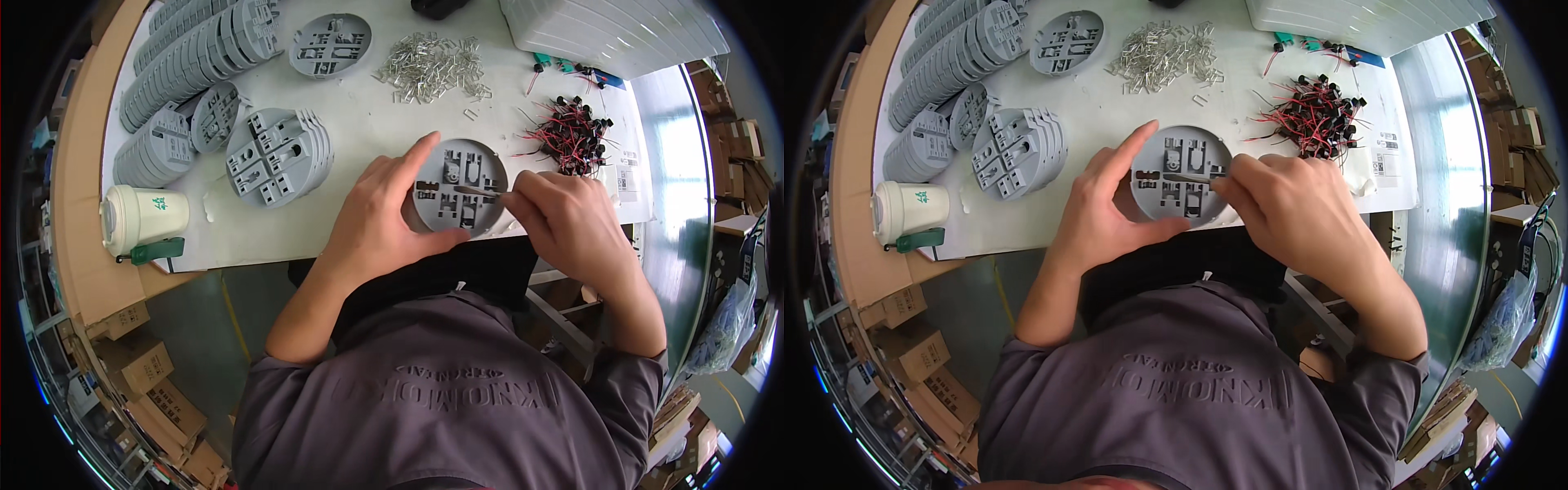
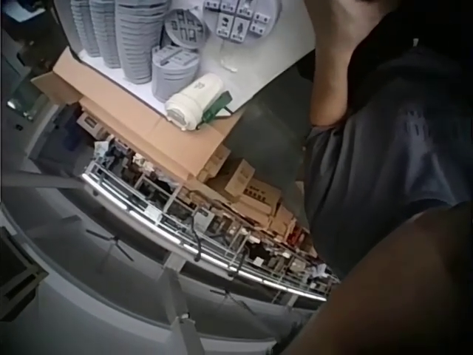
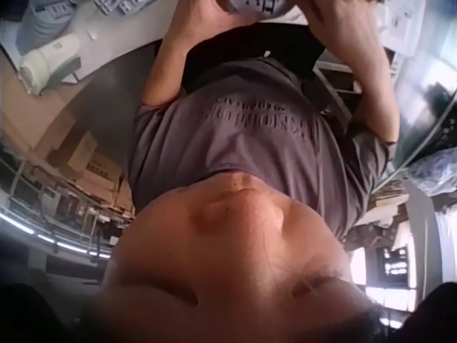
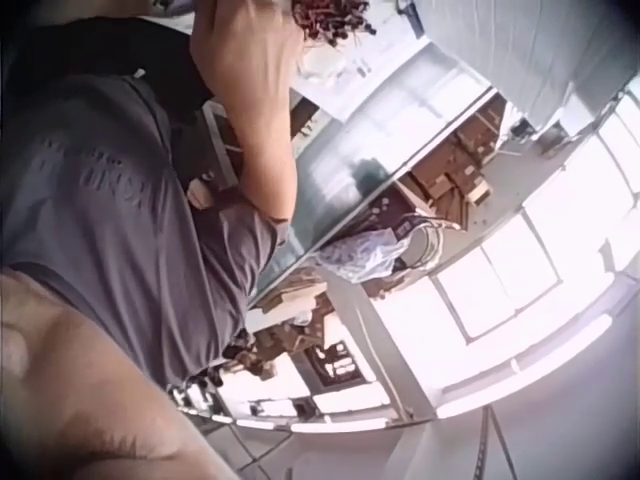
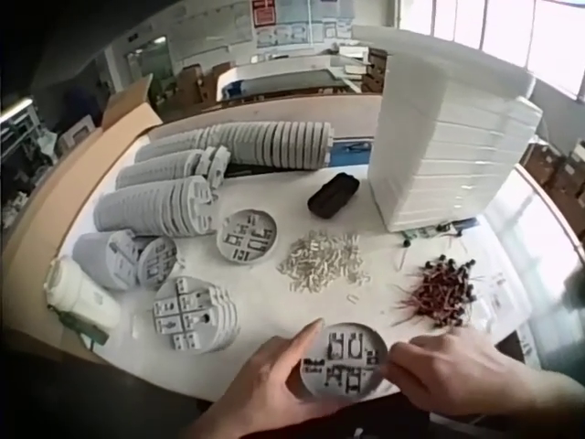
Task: Assembling small circular components by inserting wires and pins, then organizing and packing the finished units into large boxes.
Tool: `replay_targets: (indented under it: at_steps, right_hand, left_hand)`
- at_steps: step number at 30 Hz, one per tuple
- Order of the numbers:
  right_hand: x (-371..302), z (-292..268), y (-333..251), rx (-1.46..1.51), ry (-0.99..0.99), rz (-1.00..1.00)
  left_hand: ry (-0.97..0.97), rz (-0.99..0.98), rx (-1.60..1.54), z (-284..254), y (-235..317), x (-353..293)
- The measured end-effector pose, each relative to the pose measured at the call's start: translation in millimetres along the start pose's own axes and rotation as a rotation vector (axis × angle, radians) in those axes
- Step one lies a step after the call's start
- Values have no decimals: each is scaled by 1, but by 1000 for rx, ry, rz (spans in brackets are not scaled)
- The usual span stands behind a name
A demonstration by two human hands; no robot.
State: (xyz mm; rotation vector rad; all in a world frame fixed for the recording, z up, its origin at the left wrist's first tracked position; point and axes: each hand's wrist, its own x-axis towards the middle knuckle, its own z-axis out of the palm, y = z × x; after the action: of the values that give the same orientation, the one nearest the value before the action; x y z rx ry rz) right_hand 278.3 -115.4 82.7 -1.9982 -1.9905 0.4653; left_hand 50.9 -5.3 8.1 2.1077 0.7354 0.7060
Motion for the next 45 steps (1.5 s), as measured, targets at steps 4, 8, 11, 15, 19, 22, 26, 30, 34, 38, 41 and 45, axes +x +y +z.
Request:
replay_targets:
  at_steps: [4, 8, 11, 15, 19, 22, 26, 30, 34, 38, 41, 45]
  right_hand:
    - [7, 6, -9, -92, -104, 2]
    - [13, 9, -12, -97, -172, 43]
    - [18, 10, -12, -70, -227, 97]
    - [17, 15, -1, -11, -222, 45]
    - [20, 16, 0, -6, -227, 12]
    - [22, 15, -6, -22, -234, -7]
    - [20, 8, -31, -207, -200, -42]
    - [27, -15, -37, -272, -227, -95]
    - [31, -12, -38, -303, -206, -155]
    - [29, -4, -35, -326, -184, -190]
    - [22, 0, -30, -378, -192, -151]
    - [19, -2, -25, -389, -170, -87]
  left_hand:
    - [0, 65, 106, 5, -5, 4]
    - [65, 124, 147, 9, -8, 5]
    - [68, 135, 151, 9, -10, 4]
    - [74, 132, 147, 11, -10, 4]
    - [69, 125, 142, 11, -9, 5]
    - [63, 120, 140, 12, -8, 5]
    - [51, 124, 164, 11, -7, 6]
    - [28, 119, 201, 9, -12, 1]
    - [17, 129, 226, 10, -13, 3]
    - [17, 122, 229, 11, -13, 3]
    - [26, 96, 194, 11, -12, 3]
    - [3, 113, 234, 8, -13, 4]
